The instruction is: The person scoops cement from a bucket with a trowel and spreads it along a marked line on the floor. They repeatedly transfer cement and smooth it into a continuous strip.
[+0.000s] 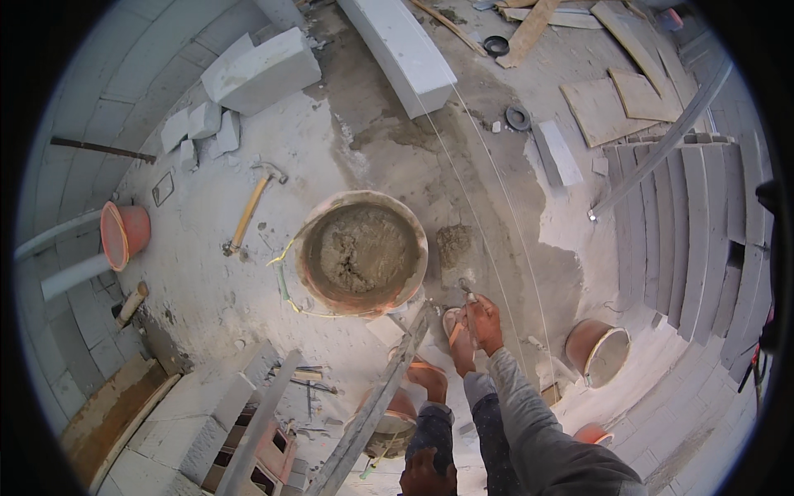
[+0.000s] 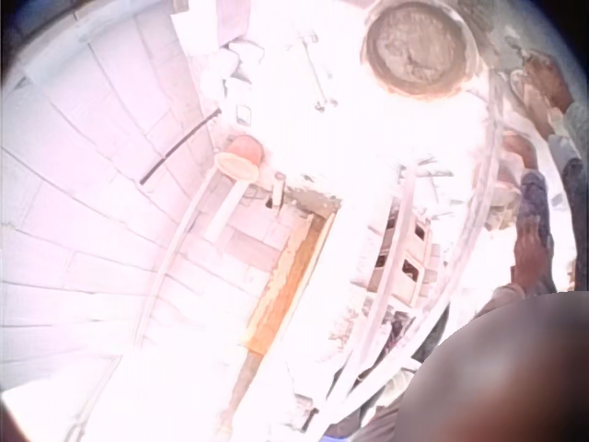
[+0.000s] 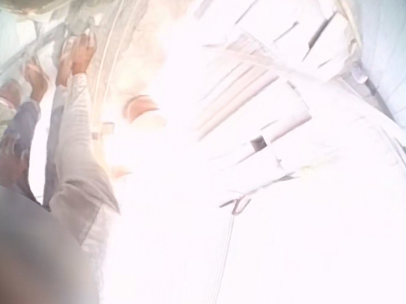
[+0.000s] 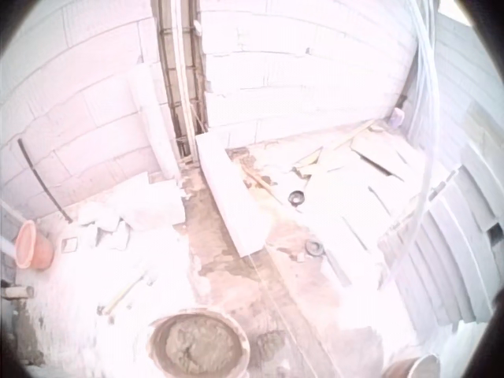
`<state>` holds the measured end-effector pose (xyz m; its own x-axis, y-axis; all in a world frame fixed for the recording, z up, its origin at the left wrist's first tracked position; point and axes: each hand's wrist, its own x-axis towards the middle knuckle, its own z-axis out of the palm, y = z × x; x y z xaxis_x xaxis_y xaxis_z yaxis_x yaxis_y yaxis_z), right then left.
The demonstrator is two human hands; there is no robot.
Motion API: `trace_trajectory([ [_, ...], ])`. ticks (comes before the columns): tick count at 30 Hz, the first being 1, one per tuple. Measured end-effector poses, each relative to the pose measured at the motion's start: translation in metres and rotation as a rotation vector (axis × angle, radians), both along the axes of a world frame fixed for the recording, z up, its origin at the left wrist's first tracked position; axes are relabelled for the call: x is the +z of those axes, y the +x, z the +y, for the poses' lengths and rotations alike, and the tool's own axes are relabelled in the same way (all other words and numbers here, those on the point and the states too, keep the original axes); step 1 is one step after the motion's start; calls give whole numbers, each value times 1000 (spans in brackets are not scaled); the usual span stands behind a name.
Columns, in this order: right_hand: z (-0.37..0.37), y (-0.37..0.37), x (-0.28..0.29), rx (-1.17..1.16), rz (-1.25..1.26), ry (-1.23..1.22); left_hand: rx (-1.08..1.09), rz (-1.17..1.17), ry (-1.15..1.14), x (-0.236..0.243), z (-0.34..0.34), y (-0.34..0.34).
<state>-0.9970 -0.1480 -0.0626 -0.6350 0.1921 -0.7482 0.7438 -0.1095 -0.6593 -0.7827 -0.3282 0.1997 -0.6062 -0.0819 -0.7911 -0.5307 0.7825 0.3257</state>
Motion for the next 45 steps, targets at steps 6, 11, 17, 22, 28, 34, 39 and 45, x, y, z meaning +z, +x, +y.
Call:
trace_trajectory([
  [6,-27,-106,-84,211,350,771,-41,-163,41,-1,-9,-4],
  [11,-50,-183,-107,253,399,1040,-39,-139,26,-3,-12,-6],
  [17,-53,-170,-102,210,336,980,-85,-200,17,-10,-16,-2],
  [22,-69,-139,-107,-85,296,664,-102,-283,-1,-15,-15,0],
  [28,-75,-194,-160,-126,303,392,-126,-303,6,-10,-14,-8],
  [34,-59,-177,-154,-129,22,514,-112,-243,4,-10,-11,-9],
  [39,-52,-123,-114,41,221,871,-133,-157,-18,-18,-9,5],
  [45,-34,-106,-101,256,193,1083,-136,-185,-8,-16,-11,4],
])
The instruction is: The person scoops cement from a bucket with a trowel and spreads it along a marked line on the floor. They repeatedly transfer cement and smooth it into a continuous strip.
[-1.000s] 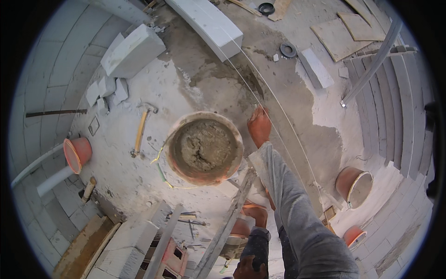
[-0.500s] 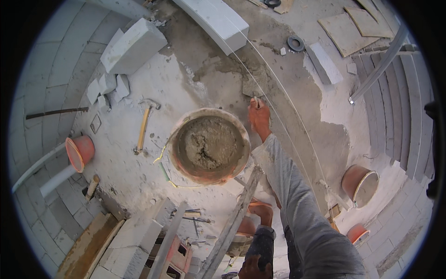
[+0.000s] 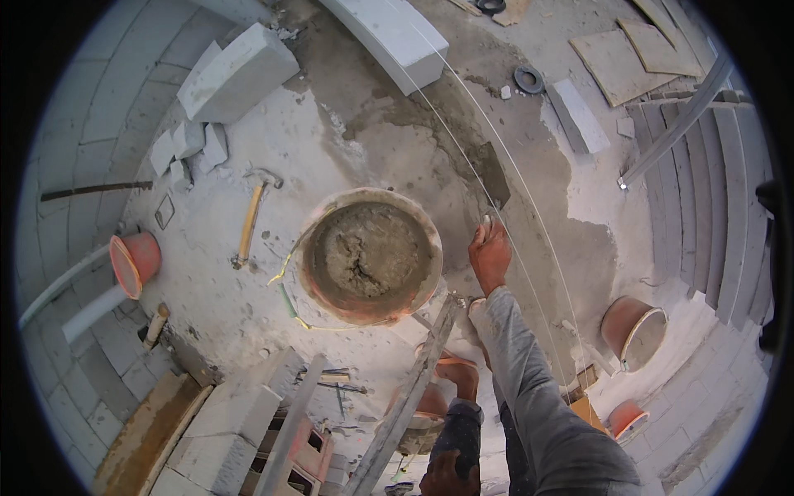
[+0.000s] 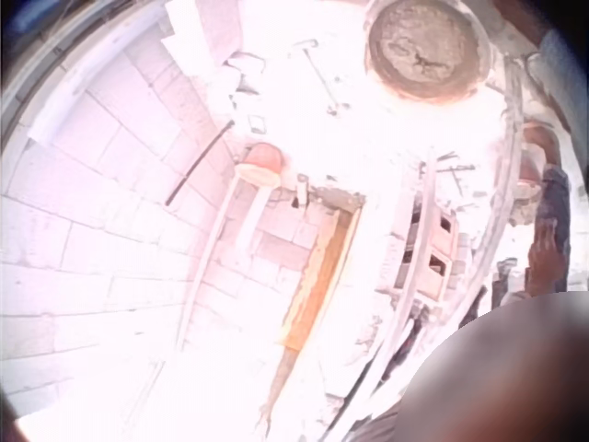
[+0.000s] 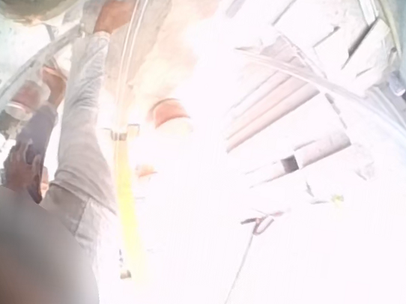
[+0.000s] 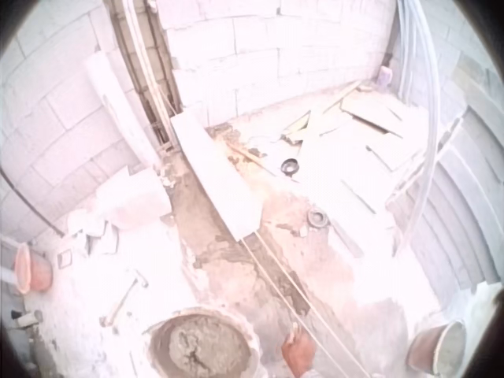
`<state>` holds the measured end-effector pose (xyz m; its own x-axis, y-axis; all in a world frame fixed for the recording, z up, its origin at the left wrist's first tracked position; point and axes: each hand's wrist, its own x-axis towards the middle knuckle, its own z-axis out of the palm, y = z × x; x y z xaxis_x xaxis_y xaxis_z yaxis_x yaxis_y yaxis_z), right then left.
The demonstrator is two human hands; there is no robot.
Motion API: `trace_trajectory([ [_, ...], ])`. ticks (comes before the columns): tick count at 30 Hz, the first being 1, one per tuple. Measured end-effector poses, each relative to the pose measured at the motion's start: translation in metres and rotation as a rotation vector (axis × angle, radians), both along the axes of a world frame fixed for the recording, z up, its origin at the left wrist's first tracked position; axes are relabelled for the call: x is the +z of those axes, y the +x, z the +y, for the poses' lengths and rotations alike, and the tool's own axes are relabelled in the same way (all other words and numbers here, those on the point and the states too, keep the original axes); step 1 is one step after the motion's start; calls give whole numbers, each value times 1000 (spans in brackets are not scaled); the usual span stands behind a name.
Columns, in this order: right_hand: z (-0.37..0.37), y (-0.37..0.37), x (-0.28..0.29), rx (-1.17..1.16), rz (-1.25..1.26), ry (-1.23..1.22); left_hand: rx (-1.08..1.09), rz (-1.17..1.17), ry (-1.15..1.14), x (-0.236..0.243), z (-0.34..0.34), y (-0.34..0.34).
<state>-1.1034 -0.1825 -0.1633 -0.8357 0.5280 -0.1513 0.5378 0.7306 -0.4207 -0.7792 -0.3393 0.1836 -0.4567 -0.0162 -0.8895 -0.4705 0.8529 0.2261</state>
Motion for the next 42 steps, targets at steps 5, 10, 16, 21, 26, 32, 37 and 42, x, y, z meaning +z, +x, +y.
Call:
trace_trajectory([
  [5,15,9,9,45,-16,14,47,-69,19,5,1,-19],
  [10,20,18,17,88,-95,6,64,-61,10,5,2,-26],
  [16,7,57,54,130,-114,-96,70,51,32,9,2,-36],
  [21,-8,93,169,319,-34,-302,121,28,33,20,6,-45],
  [26,-10,36,219,339,-329,-616,160,121,63,24,6,-38],
  [32,-27,-9,232,715,-191,-375,204,260,60,15,7,-11],
  [37,-75,-43,230,1031,-341,272,274,308,54,11,15,9],
  [42,-148,-46,187,1270,-608,351,338,339,65,13,14,15],
])
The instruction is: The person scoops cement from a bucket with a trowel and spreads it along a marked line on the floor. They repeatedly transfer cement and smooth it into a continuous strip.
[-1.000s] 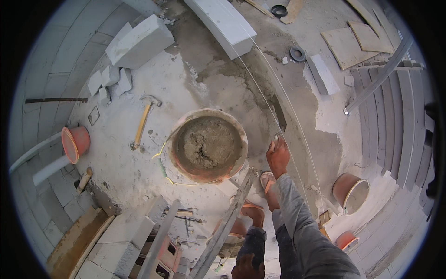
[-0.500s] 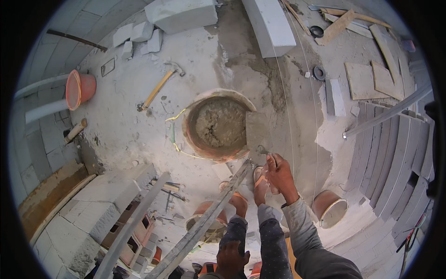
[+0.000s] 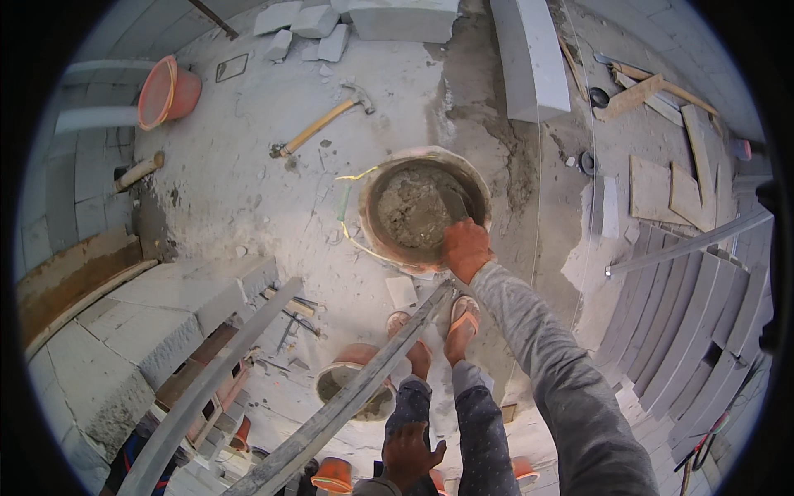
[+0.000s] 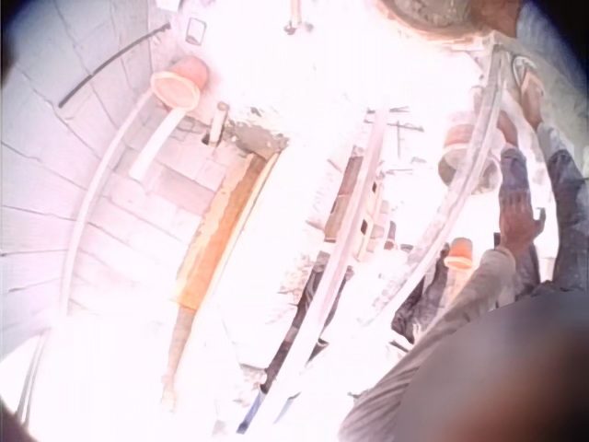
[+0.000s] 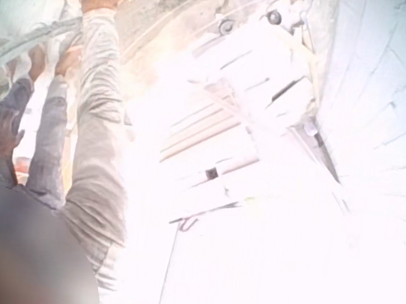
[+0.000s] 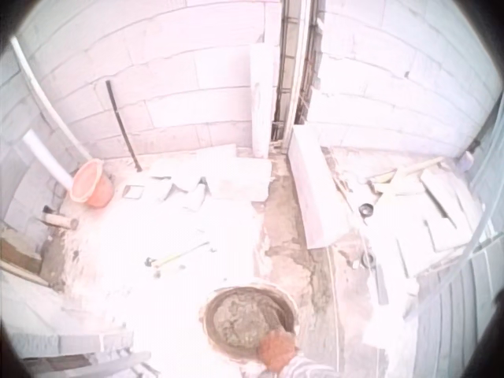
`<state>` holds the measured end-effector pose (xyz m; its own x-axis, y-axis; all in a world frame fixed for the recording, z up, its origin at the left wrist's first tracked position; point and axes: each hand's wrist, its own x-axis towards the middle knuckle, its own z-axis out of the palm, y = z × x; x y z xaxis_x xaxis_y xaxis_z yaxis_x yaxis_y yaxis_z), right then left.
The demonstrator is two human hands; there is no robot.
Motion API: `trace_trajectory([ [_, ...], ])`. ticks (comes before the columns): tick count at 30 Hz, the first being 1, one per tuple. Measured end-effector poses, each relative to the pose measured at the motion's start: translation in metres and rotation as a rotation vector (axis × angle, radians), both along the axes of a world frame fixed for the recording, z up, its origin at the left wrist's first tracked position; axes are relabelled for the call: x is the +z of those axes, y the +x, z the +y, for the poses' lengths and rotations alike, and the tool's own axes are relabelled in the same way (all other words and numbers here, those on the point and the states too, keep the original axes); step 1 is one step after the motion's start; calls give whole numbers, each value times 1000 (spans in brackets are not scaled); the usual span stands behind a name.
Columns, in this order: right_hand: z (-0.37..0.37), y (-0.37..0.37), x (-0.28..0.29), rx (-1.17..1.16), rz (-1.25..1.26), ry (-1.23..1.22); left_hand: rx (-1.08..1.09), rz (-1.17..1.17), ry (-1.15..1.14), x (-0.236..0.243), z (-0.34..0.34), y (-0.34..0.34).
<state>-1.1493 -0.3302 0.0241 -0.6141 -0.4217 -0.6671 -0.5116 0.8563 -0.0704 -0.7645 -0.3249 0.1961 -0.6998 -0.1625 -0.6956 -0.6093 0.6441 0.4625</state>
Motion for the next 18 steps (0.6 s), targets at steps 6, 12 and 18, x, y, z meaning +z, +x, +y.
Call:
trace_trajectory([
  [6,7,23,-46,-378,-223,-95,32,16,3,1,-2,5],
  [12,49,41,-93,-1007,-541,-669,31,-7,-3,2,-4,9],
  [18,83,74,-57,-1057,-460,-870,-33,-87,-31,7,-3,0],
])
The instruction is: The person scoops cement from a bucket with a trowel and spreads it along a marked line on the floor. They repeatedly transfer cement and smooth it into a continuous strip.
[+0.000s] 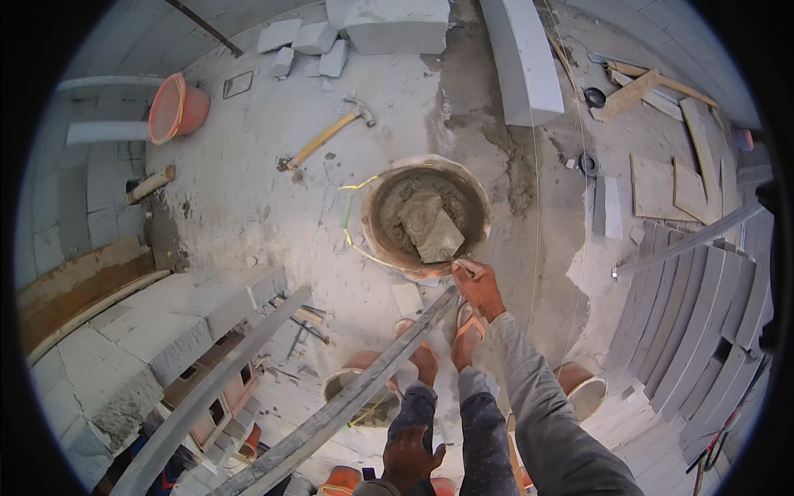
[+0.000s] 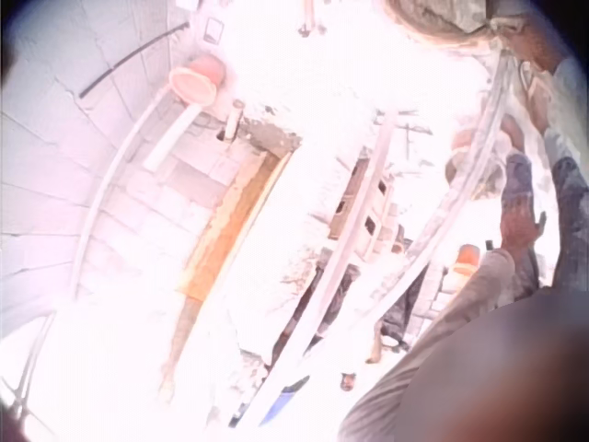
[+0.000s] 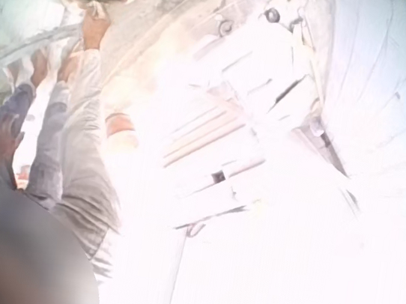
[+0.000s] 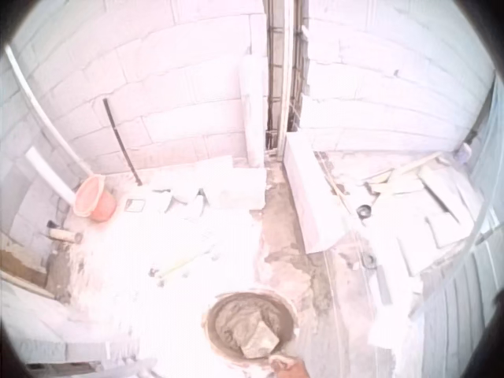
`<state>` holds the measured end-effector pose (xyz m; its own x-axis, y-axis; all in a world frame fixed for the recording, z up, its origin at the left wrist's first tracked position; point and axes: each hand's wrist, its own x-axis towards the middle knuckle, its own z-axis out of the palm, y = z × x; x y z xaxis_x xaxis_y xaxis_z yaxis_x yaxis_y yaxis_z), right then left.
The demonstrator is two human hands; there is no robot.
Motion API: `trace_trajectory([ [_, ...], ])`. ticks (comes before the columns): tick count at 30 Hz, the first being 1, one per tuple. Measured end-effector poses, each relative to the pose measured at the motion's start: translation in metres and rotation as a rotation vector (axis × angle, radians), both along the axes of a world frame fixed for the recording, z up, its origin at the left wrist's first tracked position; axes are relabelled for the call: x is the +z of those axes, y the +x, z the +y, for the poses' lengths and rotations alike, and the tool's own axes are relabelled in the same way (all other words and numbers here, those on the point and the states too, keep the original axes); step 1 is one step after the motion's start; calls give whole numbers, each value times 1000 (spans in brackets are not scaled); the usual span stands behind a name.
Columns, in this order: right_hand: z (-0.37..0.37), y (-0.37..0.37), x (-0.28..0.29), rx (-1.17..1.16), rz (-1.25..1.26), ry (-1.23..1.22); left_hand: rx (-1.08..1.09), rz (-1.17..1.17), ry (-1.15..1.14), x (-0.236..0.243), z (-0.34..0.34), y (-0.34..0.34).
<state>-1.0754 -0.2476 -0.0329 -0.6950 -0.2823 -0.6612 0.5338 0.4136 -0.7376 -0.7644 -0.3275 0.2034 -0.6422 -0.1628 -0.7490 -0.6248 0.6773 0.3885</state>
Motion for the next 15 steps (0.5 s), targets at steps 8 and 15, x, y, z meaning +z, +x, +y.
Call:
trace_trajectory([
  [8,75,12,156,-155,36,-299,-92,-53,-13,-4,8,-10],
  [15,206,-2,266,-328,290,-208,-253,-90,-82,-2,21,-24],
])
